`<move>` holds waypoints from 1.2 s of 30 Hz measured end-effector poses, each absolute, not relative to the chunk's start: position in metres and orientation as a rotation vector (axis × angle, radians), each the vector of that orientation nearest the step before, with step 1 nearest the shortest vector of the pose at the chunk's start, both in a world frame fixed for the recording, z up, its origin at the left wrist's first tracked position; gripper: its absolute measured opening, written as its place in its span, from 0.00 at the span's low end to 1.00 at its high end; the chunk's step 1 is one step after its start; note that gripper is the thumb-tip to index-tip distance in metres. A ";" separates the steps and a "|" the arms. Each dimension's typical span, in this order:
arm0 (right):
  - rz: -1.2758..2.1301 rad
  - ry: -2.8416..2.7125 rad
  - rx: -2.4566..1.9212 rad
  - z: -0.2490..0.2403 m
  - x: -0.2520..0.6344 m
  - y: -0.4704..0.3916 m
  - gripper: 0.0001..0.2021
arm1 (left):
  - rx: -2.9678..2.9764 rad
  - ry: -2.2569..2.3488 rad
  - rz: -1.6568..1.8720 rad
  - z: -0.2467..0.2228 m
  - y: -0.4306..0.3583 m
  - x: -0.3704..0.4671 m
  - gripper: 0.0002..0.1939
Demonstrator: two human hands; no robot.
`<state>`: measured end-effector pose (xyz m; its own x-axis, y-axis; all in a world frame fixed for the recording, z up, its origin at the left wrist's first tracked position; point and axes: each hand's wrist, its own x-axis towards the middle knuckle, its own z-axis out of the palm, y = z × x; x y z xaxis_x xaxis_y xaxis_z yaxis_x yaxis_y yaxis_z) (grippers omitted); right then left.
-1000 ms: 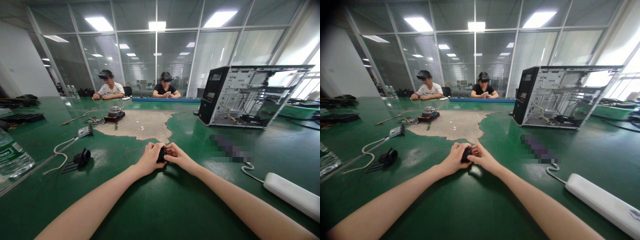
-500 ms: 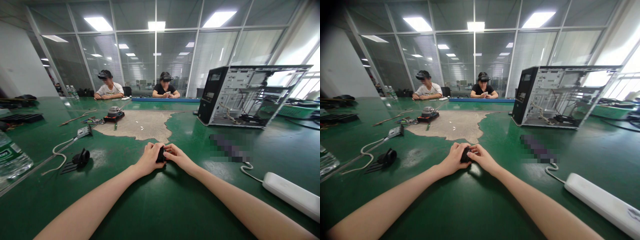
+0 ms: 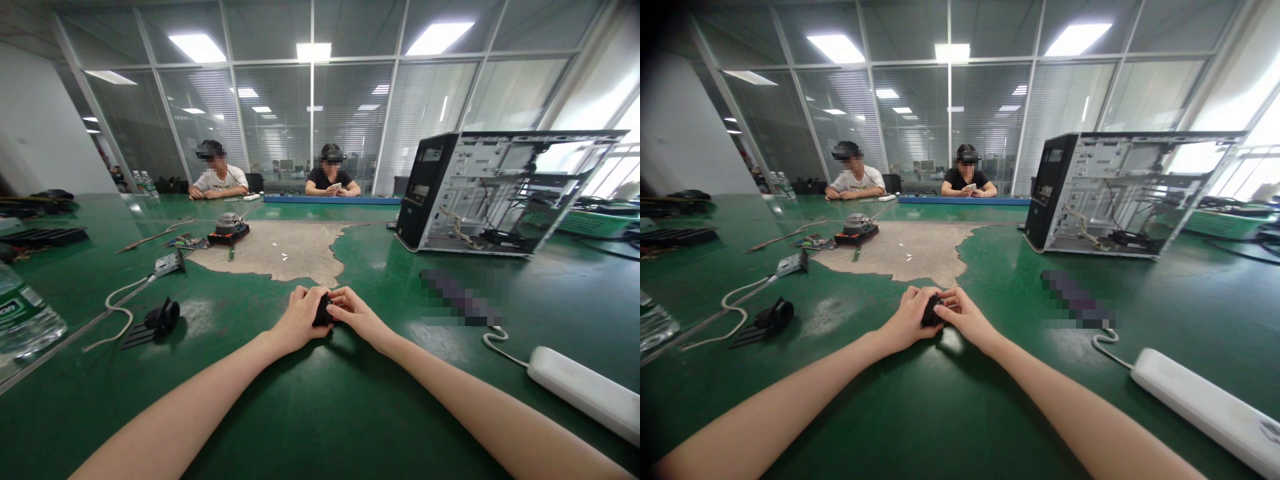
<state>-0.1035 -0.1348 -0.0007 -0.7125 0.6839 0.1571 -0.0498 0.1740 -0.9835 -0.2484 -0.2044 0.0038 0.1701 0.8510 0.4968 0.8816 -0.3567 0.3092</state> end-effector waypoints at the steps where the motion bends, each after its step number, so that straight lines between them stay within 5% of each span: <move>1: 1.582 -1.872 -0.604 -0.001 -0.103 -0.134 0.15 | -2.364 -1.752 -0.954 0.004 -0.205 -0.248 0.28; 36: 1.619 -1.851 -0.548 0.004 -0.102 -0.135 0.14 | -2.353 -1.768 -0.977 0.003 -0.205 -0.248 0.27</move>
<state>-0.1023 -0.1351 0.0039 -0.7268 0.6641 0.1751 -0.0852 0.1657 -0.9825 -0.2483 -0.2046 0.0035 0.1517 0.8518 0.5014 0.8776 -0.3495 0.3281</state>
